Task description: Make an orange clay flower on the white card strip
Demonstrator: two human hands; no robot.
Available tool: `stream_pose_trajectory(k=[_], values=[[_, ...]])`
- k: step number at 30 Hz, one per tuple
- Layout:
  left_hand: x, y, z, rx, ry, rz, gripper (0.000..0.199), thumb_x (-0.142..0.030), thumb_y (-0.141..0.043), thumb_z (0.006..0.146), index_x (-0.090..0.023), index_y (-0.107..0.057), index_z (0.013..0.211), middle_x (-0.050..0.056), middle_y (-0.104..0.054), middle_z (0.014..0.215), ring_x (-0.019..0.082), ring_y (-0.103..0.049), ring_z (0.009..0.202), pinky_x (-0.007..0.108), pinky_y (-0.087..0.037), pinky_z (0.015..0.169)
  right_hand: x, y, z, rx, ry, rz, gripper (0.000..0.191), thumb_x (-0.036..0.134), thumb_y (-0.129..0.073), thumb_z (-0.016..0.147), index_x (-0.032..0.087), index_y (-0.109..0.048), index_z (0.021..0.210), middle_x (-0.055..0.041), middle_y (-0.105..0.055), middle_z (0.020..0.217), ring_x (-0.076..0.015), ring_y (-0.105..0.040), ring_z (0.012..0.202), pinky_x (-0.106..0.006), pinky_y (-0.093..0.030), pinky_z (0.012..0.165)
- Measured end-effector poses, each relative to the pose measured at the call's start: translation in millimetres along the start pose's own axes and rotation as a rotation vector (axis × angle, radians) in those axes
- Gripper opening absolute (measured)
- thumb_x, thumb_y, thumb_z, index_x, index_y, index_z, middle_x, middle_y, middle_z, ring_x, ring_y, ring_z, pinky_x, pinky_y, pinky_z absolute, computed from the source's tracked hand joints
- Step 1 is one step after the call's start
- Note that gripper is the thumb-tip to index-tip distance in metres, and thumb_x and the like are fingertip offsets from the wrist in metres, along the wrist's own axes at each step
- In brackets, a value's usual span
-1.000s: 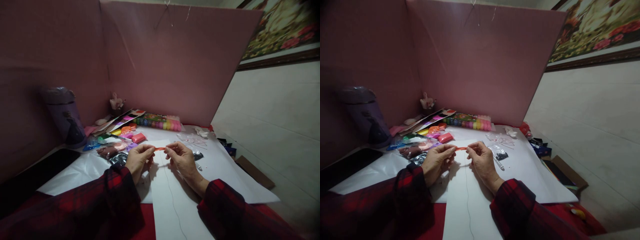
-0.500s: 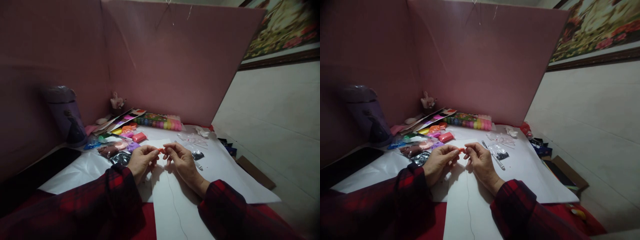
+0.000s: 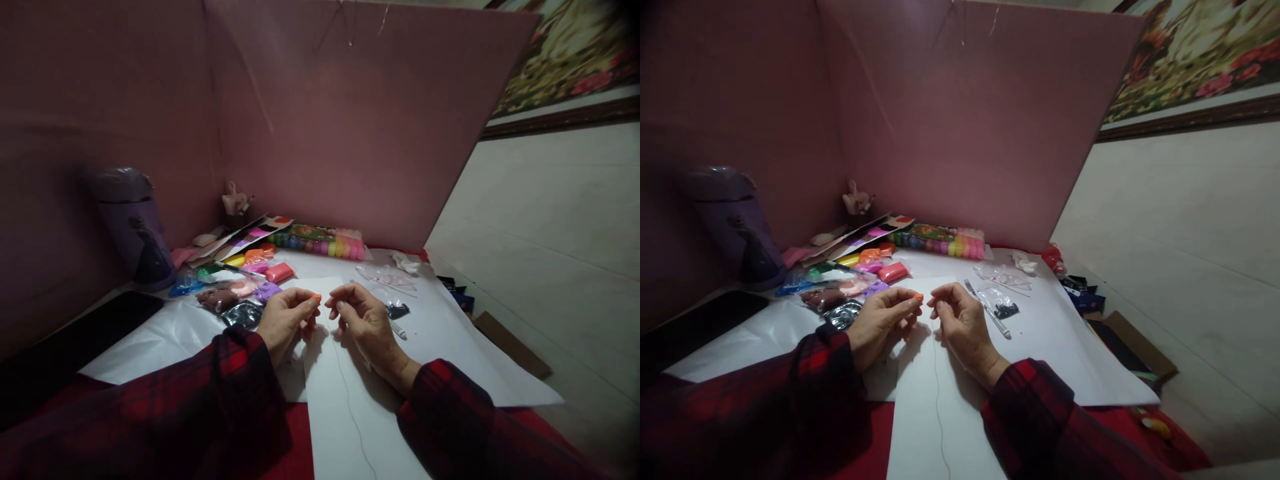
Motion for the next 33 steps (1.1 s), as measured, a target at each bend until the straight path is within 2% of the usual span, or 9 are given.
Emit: stream_pose_trajectory(k=[2,8,12,15,20,23,25,29,33], values=[[-0.2,-1.2,-1.1,0.005,0.015,-0.009,0.033,-0.034,-0.076,0.063,-0.010,-0.060,0.078,0.001,-0.061,0.061,0.008,-0.052,0.044,0.020,-0.042,0.039,-2.6,2.2,0.7,-0.037,-0.010,-0.065,0.015,0.030,-0.059,0.084,0.019,-0.059,0.093,-0.0020,-0.061,0.081,-0.0130,-0.058,0.062,-0.021,-0.047,0.042],[-2.5,-5.2,-3.5,0.085,0.001,-0.019,0.042,-0.035,-0.080,0.059,-0.012,-0.056,0.085,0.001,-0.063,0.061,0.013,-0.060,0.048,0.022,-0.047,0.041,2.5,-4.5,0.0,0.066,0.035,-0.212,0.012,0.030,-0.060,0.085,0.019,-0.063,0.090,-0.0039,-0.066,0.087,-0.0146,-0.060,0.069,-0.024,-0.048,0.054],[-0.1,-5.9,-3.7,0.114,0.035,-0.018,0.043,-0.041,-0.078,0.062,-0.013,-0.053,0.083,0.005,-0.066,0.068,0.016,-0.064,0.052,0.023,-0.048,0.042,14.5,-4.6,-1.2,0.036,0.178,-0.355,0.006,0.017,-0.059,0.082,0.019,-0.064,0.081,-0.0027,-0.065,0.078,-0.0157,-0.059,0.070,-0.026,-0.045,0.058],[-0.5,-5.5,-3.6,0.091,0.034,0.018,0.041,-0.040,-0.078,0.061,-0.012,-0.053,0.078,0.004,-0.065,0.063,0.013,-0.061,0.046,0.022,-0.048,0.041,18.8,-6.1,-1.9,0.075,0.258,-0.389,0.016,0.007,-0.055,0.079,0.020,-0.064,0.082,-0.0024,-0.064,0.081,-0.0156,-0.060,0.073,-0.025,-0.044,0.060],[-3.9,-3.5,-3.7,0.043,0.001,-0.027,0.042,-0.035,-0.081,0.057,-0.013,-0.052,0.078,0.001,-0.064,0.058,0.013,-0.061,0.047,0.021,-0.048,0.041,14.5,-2.1,-1.0,0.028,0.188,-0.371,0.019,0.019,-0.061,0.082,0.020,-0.064,0.101,-0.0051,-0.067,0.094,-0.0174,-0.062,0.081,-0.026,-0.045,0.061],[-3.4,-4.5,-5.2,0.070,0.021,0.020,0.041,-0.038,-0.079,0.060,-0.014,-0.051,0.079,0.001,-0.064,0.057,0.014,-0.061,0.044,0.019,-0.043,0.036,14.1,-5.2,-1.9,0.062,0.181,-0.355,0.010,0.022,-0.062,0.082,0.019,-0.066,0.091,-0.0034,-0.068,0.085,-0.0162,-0.062,0.073,-0.026,-0.044,0.059],[-3.4,-4.9,-6.3,0.068,0.039,0.067,0.039,-0.041,-0.075,0.065,-0.014,-0.052,0.080,0.004,-0.067,0.063,0.014,-0.061,0.043,0.018,-0.040,0.032,14.1,-4.4,-1.6,0.034,0.172,-0.339,0.006,0.024,-0.062,0.083,0.019,-0.066,0.084,-0.0022,-0.068,0.080,-0.0151,-0.061,0.068,-0.026,-0.044,0.059],[-8.0,0.7,-6.2,-0.074,-0.013,0.101,0.031,-0.043,-0.065,0.075,-0.015,-0.053,0.082,0.000,-0.063,0.064,0.011,-0.056,0.038,0.017,-0.036,0.030,9.7,2.3,1.4,-0.071,0.102,-0.328,0.012,0.030,-0.061,0.084,0.019,-0.065,0.087,-0.0033,-0.068,0.083,-0.0159,-0.061,0.070,-0.026,-0.046,0.059],[-11.0,9.7,-4.5,-0.232,-0.088,0.076,0.024,-0.036,-0.064,0.077,-0.016,-0.052,0.081,-0.004,-0.056,0.058,0.008,-0.048,0.039,0.016,-0.037,0.030,1.5,2.3,3.8,-0.016,0.032,-0.437,0.009,0.025,-0.061,0.081,0.019,-0.069,0.080,-0.0040,-0.068,0.081,-0.0161,-0.060,0.068,-0.027,-0.046,0.057]])
Point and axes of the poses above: each hand's wrist, its own z-axis towards the middle knuckle, its own y-axis out of the back of the hand, x = y × z, the point moved 5 cm from there along z, towards the middle knuckle
